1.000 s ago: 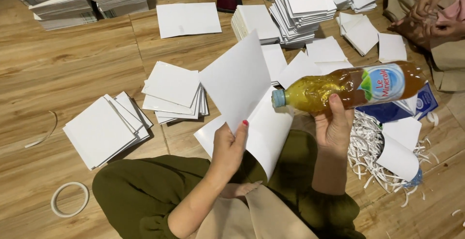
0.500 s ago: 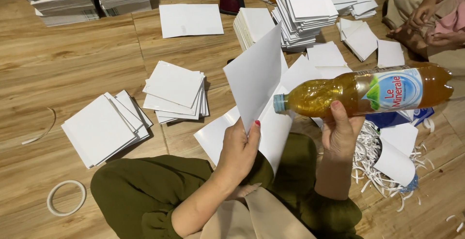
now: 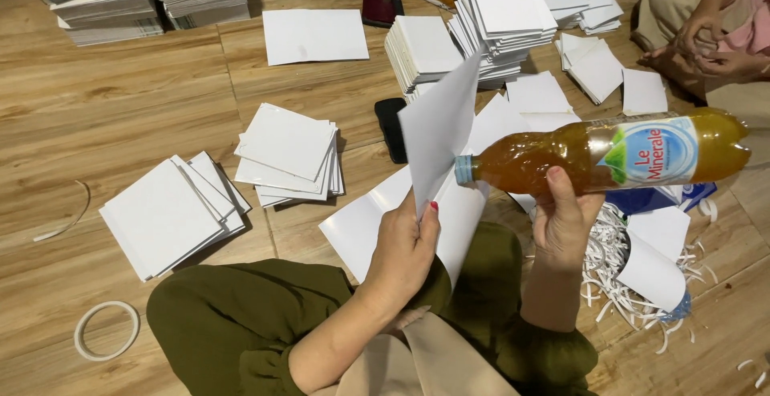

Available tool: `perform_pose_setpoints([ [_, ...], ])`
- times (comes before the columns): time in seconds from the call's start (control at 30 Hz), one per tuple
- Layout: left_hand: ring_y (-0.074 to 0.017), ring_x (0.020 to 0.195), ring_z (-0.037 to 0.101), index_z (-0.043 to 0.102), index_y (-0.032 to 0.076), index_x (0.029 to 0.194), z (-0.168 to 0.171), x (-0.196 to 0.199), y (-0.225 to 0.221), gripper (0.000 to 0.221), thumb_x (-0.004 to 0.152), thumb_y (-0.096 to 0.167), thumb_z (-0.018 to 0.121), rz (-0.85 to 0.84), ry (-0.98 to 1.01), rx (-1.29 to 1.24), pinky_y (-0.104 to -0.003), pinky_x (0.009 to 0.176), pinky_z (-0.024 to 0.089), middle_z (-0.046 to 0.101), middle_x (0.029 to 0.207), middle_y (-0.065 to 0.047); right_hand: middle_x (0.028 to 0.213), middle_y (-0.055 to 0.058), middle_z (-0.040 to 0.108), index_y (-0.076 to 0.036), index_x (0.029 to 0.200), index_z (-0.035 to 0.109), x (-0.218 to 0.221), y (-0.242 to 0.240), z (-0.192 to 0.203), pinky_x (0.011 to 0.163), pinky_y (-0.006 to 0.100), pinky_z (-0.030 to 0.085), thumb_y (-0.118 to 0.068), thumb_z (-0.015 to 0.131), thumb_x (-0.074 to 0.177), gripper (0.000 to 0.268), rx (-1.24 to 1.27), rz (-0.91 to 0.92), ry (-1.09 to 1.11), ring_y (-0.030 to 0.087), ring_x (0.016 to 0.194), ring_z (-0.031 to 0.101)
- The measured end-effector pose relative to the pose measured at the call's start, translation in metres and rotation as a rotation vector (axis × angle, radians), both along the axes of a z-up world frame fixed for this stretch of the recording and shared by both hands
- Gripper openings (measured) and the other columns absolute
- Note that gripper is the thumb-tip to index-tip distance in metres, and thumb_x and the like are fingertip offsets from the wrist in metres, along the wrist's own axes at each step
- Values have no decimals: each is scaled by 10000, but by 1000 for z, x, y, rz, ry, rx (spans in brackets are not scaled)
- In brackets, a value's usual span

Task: A person folds paper cards and uses a plastic bottle filled with liquid as a roller to press and flatten the creases.

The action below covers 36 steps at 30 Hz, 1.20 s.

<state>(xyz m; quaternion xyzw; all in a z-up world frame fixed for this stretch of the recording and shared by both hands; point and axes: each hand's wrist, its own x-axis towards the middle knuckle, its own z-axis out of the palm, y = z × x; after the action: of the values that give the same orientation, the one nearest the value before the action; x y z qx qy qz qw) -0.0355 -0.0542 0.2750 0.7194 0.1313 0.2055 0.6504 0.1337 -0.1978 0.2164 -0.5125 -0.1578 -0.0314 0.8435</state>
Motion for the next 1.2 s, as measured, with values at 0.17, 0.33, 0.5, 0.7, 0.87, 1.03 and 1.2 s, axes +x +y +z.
perform_pose_setpoints([
  [0.17, -246, 733, 604, 437, -160, 1155, 0, -1, -2, 375, 902, 86, 307, 2, -5, -6, -401, 615, 507, 626, 826, -299, 959, 73, 553, -98, 1049, 478, -2, 1, 1, 735, 429, 590, -36, 653, 798, 313, -13, -13, 5, 219, 872, 621],
  [0.33, -213, 647, 581, 473, -143, 1115, -4, 3, -5, 355, 900, 84, 305, -8, 2, 25, -367, 554, 501, 627, 733, -265, 946, 63, 559, -97, 1052, 487, -2, 2, 8, 726, 408, 596, -44, 665, 778, 331, -52, -18, -23, 201, 857, 618],
  [0.5, -189, 627, 559, 494, -121, 1082, 4, 2, -7, 340, 891, 91, 310, -10, 23, 24, -342, 525, 492, 625, 704, -245, 970, 51, 553, -97, 1059, 480, -4, 2, 8, 769, 374, 586, -21, 684, 747, 380, -98, -53, -91, 160, 895, 595],
  [0.7, -191, 595, 547, 500, -125, 1053, -3, 3, -9, 328, 900, 88, 304, -7, 14, 16, -330, 505, 473, 607, 662, -242, 1003, 54, 553, -73, 1094, 479, -4, 5, 16, 836, 309, 554, 31, 701, 716, 451, -136, -104, -205, 134, 940, 571],
  [0.87, -184, 585, 535, 523, -99, 1016, -5, 3, -7, 318, 905, 98, 299, -3, 11, 26, -315, 497, 467, 600, 641, -227, 1010, 62, 559, -74, 1095, 486, -8, 5, 14, 845, 295, 547, 37, 691, 712, 448, -134, -97, -172, 138, 949, 562],
  [1.03, -182, 577, 516, 543, -80, 917, -4, 0, -9, 281, 898, 93, 322, -1, 13, 12, -301, 519, 455, 578, 591, -194, 1039, 66, 534, -53, 1137, 454, -2, 4, 12, 893, 301, 491, 37, 706, 705, 508, -169, -142, -246, 145, 970, 526],
  [1.2, -164, 574, 491, 546, -74, 887, -11, 2, -8, 272, 903, 95, 334, 4, -25, 7, -322, 522, 459, 572, 568, -180, 1030, 44, 540, -70, 1131, 471, -14, 4, 22, 885, 274, 494, 20, 708, 714, 488, -155, -129, -214, 117, 967, 523],
])
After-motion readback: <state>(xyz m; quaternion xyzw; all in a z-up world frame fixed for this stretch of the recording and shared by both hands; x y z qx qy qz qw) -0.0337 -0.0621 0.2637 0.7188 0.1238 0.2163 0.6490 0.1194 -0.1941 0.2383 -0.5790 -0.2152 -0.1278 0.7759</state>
